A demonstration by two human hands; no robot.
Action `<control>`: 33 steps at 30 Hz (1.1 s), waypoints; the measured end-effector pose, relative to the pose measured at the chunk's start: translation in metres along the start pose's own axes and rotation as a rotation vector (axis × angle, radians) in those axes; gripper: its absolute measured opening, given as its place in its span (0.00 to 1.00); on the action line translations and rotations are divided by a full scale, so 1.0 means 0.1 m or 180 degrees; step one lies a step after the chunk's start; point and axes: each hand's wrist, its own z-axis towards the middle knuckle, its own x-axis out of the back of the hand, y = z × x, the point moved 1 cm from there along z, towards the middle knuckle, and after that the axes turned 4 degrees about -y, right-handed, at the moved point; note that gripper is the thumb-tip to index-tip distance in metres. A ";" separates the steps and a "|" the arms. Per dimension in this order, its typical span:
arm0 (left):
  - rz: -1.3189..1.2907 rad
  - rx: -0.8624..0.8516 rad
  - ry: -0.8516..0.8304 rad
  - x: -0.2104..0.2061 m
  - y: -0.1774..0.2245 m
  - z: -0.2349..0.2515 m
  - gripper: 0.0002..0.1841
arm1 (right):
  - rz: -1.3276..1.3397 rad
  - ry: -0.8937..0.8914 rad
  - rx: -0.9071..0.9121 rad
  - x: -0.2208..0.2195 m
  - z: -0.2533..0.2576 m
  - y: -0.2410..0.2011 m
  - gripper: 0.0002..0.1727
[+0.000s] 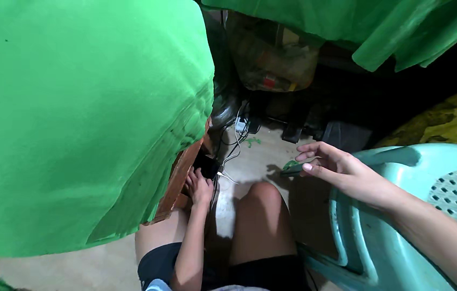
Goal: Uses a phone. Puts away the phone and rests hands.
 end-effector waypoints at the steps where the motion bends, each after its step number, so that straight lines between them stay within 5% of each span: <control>1: -0.0102 0.0023 0.0055 -0.02 -0.03 -0.03 0.28 | -0.0010 0.0002 -0.0015 0.00 -0.01 0.00 0.23; 11: 0.0372 0.0195 -0.0209 0.21 0.18 0.09 0.36 | -0.0005 -0.0020 -0.0030 -0.01 -0.02 -0.01 0.22; 13: 0.0880 -0.0023 -0.0508 0.25 0.25 0.18 0.44 | -0.0009 -0.0031 -0.0004 -0.01 -0.02 0.00 0.22; 19: 0.1336 -0.0799 -0.1179 0.14 0.24 0.44 0.45 | 0.0032 -0.0072 0.0034 -0.01 -0.02 0.00 0.22; 33: 0.2554 -0.1400 -0.1537 0.14 0.30 0.74 0.53 | 0.0058 -0.0317 -0.0042 0.00 0.00 -0.08 0.24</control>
